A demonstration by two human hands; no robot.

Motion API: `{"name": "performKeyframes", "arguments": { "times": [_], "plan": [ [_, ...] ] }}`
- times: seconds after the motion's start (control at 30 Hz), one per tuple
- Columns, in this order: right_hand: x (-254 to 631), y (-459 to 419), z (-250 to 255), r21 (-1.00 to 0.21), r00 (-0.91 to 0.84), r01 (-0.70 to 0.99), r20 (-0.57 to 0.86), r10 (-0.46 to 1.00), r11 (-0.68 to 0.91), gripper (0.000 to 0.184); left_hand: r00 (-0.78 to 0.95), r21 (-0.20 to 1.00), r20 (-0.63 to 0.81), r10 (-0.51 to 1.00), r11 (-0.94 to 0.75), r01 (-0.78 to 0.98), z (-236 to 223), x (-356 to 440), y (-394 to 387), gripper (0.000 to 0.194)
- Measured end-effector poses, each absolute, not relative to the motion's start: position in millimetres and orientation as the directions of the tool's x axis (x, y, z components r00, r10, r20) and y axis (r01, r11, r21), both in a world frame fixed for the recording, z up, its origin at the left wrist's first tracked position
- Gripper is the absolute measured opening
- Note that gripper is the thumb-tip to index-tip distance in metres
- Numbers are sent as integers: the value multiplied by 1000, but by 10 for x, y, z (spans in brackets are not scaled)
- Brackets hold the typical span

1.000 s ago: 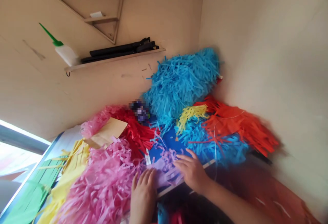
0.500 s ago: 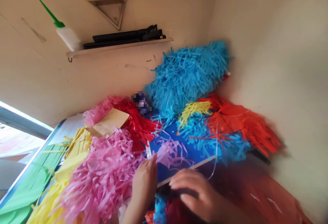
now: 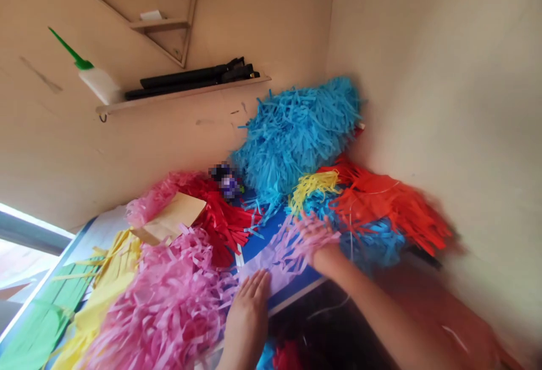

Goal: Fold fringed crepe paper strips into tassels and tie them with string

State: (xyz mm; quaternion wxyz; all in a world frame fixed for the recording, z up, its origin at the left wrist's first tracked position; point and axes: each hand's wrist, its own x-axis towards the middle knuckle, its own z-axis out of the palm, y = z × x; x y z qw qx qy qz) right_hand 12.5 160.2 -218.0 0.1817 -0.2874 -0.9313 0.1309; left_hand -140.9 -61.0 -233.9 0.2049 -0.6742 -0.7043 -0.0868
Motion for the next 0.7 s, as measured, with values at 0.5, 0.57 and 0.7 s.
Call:
{"name": "performKeyframes", "arguments": {
  "times": [0.5,0.57,0.7],
  "plan": [
    [181,849,-2555,-507,-850,-31,467,244,861,41,-99,69,274,956,83,994,-2464,-1346,-653,48],
    [203,963,-2575,-540,-844,-20,461,275,842,32,-134,80,206,969,120,990,-2424,-1467,-775,47],
    [236,1072,-2451,-618,-859,13,395,325,786,20,-182,47,119,976,177,983,-2243,-1702,-927,47]
  ]
}}
